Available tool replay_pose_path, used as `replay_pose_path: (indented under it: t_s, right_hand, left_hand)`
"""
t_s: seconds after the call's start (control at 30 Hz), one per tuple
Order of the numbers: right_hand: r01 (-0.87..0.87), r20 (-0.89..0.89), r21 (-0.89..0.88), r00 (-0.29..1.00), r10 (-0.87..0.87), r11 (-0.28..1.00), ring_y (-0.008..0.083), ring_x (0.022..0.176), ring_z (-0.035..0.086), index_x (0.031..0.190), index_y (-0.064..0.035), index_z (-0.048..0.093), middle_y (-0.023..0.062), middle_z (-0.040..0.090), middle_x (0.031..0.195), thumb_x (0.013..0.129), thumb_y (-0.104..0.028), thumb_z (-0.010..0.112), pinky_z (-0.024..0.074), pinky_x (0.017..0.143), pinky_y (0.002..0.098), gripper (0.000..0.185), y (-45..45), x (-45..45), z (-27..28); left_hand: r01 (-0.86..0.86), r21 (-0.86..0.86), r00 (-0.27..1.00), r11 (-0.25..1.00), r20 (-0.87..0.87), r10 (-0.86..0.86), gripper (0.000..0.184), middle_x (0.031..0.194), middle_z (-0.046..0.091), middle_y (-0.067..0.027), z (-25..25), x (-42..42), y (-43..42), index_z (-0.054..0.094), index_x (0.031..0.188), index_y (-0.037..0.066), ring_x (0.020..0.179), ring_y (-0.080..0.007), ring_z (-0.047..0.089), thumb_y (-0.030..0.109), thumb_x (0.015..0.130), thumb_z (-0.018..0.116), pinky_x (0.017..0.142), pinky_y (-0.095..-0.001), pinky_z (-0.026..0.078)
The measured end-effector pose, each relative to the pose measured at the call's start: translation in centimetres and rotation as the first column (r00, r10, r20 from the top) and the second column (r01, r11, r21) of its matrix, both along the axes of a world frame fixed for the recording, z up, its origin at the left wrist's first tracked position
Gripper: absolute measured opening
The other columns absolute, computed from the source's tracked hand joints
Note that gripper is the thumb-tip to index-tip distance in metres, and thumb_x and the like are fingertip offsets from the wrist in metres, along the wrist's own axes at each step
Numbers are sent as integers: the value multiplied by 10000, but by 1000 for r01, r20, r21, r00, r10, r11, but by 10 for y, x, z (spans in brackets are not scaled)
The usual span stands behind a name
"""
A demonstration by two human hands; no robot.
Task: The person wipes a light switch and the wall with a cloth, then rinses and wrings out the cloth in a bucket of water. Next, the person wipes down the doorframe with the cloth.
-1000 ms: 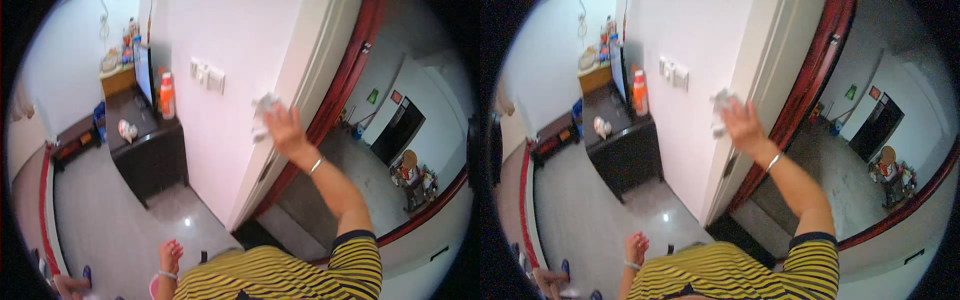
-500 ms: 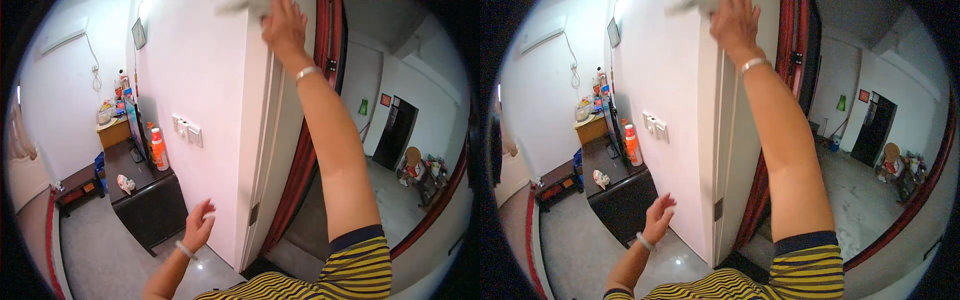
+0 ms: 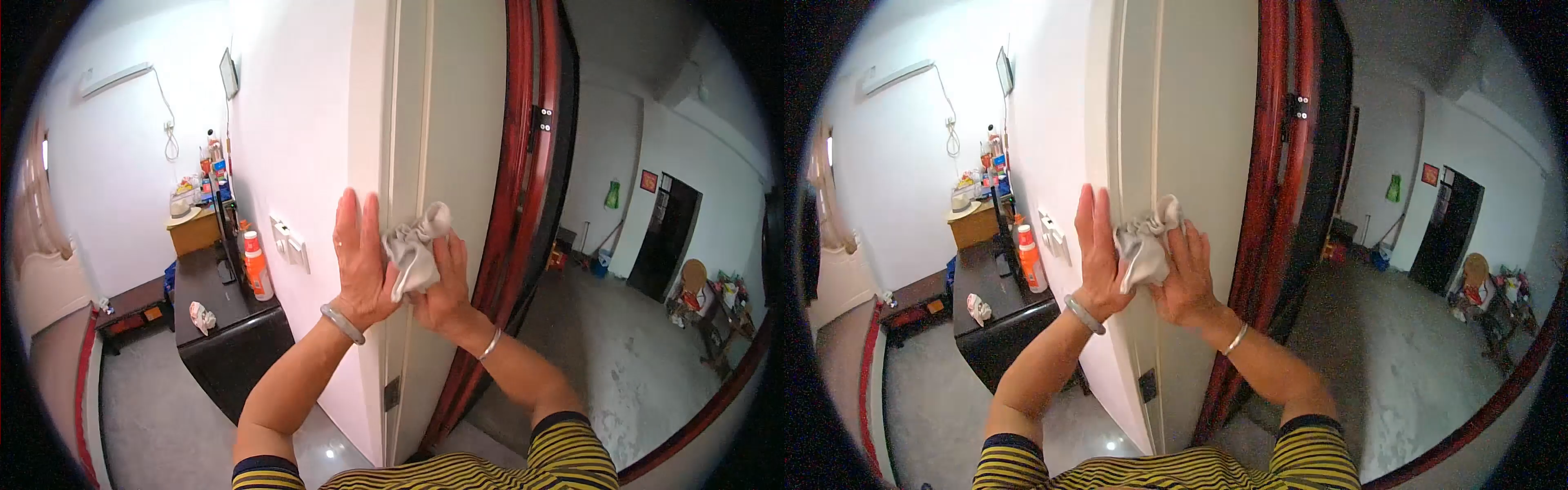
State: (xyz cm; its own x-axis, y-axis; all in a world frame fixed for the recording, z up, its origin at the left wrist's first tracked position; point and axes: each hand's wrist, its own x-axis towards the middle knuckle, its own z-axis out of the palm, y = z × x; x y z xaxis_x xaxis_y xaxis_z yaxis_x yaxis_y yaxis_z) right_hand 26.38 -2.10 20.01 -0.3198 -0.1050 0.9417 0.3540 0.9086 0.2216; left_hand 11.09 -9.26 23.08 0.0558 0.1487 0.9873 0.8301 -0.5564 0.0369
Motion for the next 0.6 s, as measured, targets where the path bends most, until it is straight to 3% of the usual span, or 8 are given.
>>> replay_pose_path:
  t_s: [0.03, 0.1, 0.27, 0.33, 0.43, 0.53, 0.6]
  right_hand:
    - [45, 13, 7, 999, -45, 999, 509, 1337, 272, 1387, 22, 389, 292, 322, 1443, 791, -158, 514, 186, 1105, 604, 635, 1, 5, 2]
    - [22, -173, 28, 985, -17, 999, 498, 1332, 284, 1373, 38, 395, 295, 325, 1439, 822, -158, 489, 190, 1110, 587, 592, 36, 1, 31]
    - [82, -383, 96, 923, -39, 992, 462, 1331, 303, 1325, 107, 402, 299, 311, 1451, 848, -84, 474, 237, 1125, 515, 518, 103, 7, 204]
    - [273, -475, -29, 843, -254, 961, 458, 1311, 325, 1316, 116, 394, 306, 325, 1435, 851, -56, 484, 255, 1121, 500, 504, 119, 15, 261]
    - [364, -565, -36, 761, -319, 931, 456, 1285, 355, 1345, 83, 373, 298, 359, 1408, 868, -54, 483, 263, 1114, 493, 508, 114, 15, 285]
    - [-108, -495, -94, 868, 48, 990, 449, 1270, 378, 1380, 35, 352, 283, 390, 1384, 871, -45, 481, 282, 1102, 488, 531, 94, 10, 263]
    - [-105, -437, -32, 896, 81, 994, 437, 1263, 400, 1391, 4, 351, 271, 401, 1378, 873, -52, 478, 304, 1088, 468, 536, 95, 7, 229]
  left_hand:
    - [2, 26, 1000, 1000, -12, -1, 757, 1537, 95, -316, 0, 2, 0, 185, 1489, -47, 1440, -441, 110, 288, 886, 497, 1157, -494, 106]
    - [-2, 39, 999, 999, -49, 4, 732, 1533, 97, -323, -2, -1, 0, 188, 1484, -58, 1437, -450, 109, 263, 894, 478, 1157, -498, 105]
    - [-41, 27, 998, 999, -37, 42, 692, 1517, 122, -341, 0, 6, -7, 202, 1469, -75, 1422, -471, 134, 109, 866, 488, 1152, -507, 124]
    - [-59, 21, 998, 998, -22, 59, 705, 1511, 135, -345, -1, 9, -8, 207, 1467, -68, 1413, -473, 162, 51, 841, 507, 1147, -512, 139]
    - [-63, 47, 998, 997, -17, 64, 718, 1510, 140, -346, 1, 10, -6, 208, 1468, -62, 1410, -474, 174, 20, 825, 519, 1144, -512, 146]
    - [-45, 57, 999, 997, -12, 45, 721, 1508, 146, -348, 2, 12, -8, 213, 1469, -51, 1408, -474, 183, 9, 821, 523, 1142, -508, 153]
    - [-40, 54, 999, 998, -8, 40, 719, 1507, 149, -348, 1, 13, -8, 216, 1472, -42, 1408, -472, 186, 11, 824, 524, 1142, -505, 155]
